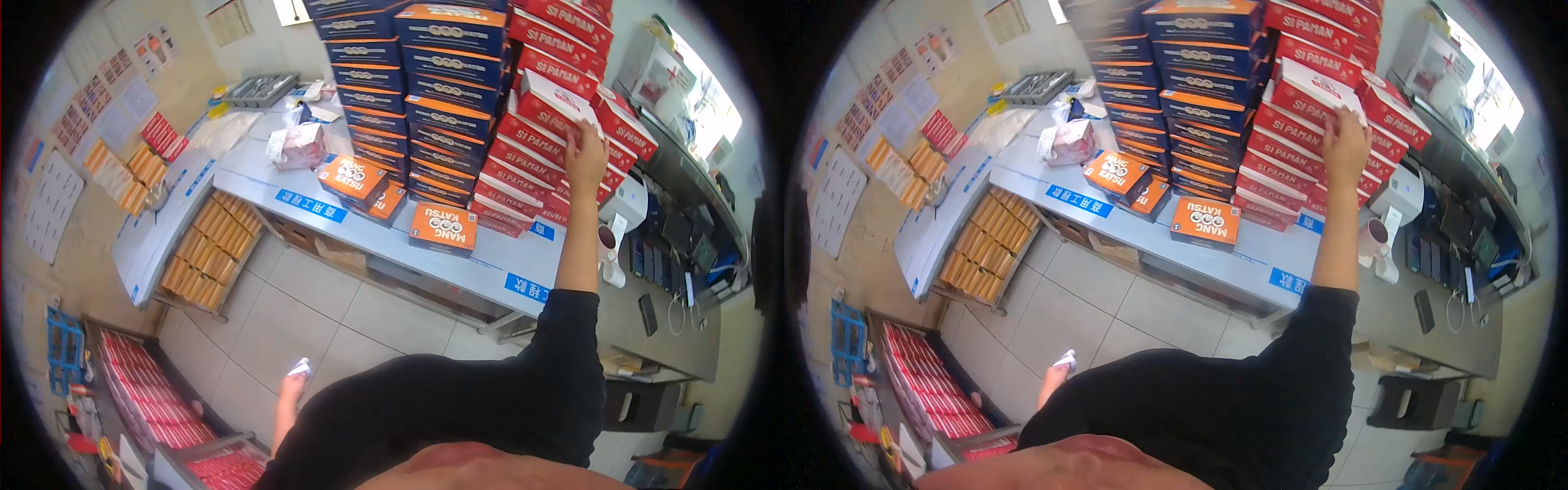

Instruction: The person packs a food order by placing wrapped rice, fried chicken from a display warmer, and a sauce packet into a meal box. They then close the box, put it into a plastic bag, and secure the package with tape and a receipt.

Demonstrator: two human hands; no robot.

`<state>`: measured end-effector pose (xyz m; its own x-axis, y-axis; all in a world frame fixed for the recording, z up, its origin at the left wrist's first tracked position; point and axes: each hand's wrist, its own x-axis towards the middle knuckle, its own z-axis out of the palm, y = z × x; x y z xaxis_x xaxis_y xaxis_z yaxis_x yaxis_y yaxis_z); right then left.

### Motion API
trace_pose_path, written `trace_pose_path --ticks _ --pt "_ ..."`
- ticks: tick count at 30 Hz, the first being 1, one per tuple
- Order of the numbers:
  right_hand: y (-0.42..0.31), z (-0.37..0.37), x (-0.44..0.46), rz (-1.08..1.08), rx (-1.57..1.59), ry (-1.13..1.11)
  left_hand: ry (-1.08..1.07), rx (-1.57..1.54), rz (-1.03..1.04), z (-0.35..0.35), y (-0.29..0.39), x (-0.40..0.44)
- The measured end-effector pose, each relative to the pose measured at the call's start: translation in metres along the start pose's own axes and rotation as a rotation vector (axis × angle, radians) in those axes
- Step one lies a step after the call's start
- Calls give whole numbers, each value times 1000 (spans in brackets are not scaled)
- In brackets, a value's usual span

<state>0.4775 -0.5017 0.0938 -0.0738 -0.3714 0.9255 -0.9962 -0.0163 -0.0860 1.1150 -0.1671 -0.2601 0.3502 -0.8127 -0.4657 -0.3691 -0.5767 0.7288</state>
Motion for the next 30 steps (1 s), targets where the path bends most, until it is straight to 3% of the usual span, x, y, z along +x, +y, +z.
trace_pose_path --ticks 1,2,3,4,5,6,7,8,10,11,12,14,15,16,17,18,19,21,22,26,27,28,30 --pt "-1 -2 7 -50 -13 55 -36 69 24 0 -10 -2" --pt "-2 -8 12 -10 -56 -37 -59 133 37 1 -25 -13" --pt "25 11 12 -172 -80 50 -84 -241 -106 -5 33 -59" --pt "17 5 10 -214 -102 -2 -127 -91 -92 -8 -17 -44" --pt "-7 -6 7 -173 -183 -33 -68 -190 -189 -11 3 -60" --pt "-13 -8 -1 -131 -5 -46 44 -336 -34 -8 -1 -69" --pt "-74 -46 -6 -162 393 -19 76 -259 -22 -23 31 -92" --pt "-101 -46 -13 -322 342 -20 115 -296 41 -29 32 -99" --pt "-211 -51 -54 -373 701 -46 148 -260 193 -43 33 -103" --pt "-279 -51 -76 -501 933 -92 148 -312 303 -58 54 -121" --pt "-333 -72 -113 -507 1093 -205 113 -312 315 -64 69 -139" --pt "-446 -139 -184 -429 1369 -423 248 -291 380 -77 72 -150" --pt "-484 -165 -211 -600 1411 -573 281 -309 361 -86 67 -160" --pt "-516 -199 -230 -852 1452 -722 347 -555 463 -96 60 -170" --pt "-542 -222 -267 -913 1470 -840 420 -795 571 -105 50 -182" --pt "-565 -242 -298 -944 1680 -1057 519 -982 225 -125 55 -228" --pt "-582 -273 -307 -1086 1775 -843 572 -1036 255 -134 35 -251" --pt "-617 -298 -329 -1194 1931 -1029 672 -1103 265 -138 -8 -279" --pt "-635 -318 -337 -1193 2008 -1160 826 -1015 209 -135 -37 -290" --pt "-691 -390 -394 -1380 1839 -1171 1174 -726 129 -128 -94 -352" --pt "-705 -405 -404 -1498 1797 -1361 1230 -867 157 -129 -93 -371" --pt "-719 -418 -408 -1526 1825 -1365 1265 -862 138 -138 -97 -393" --pt "-757 -439 -414 -1468 2098 -2225 1255 -591 -252 -164 -114 -438"
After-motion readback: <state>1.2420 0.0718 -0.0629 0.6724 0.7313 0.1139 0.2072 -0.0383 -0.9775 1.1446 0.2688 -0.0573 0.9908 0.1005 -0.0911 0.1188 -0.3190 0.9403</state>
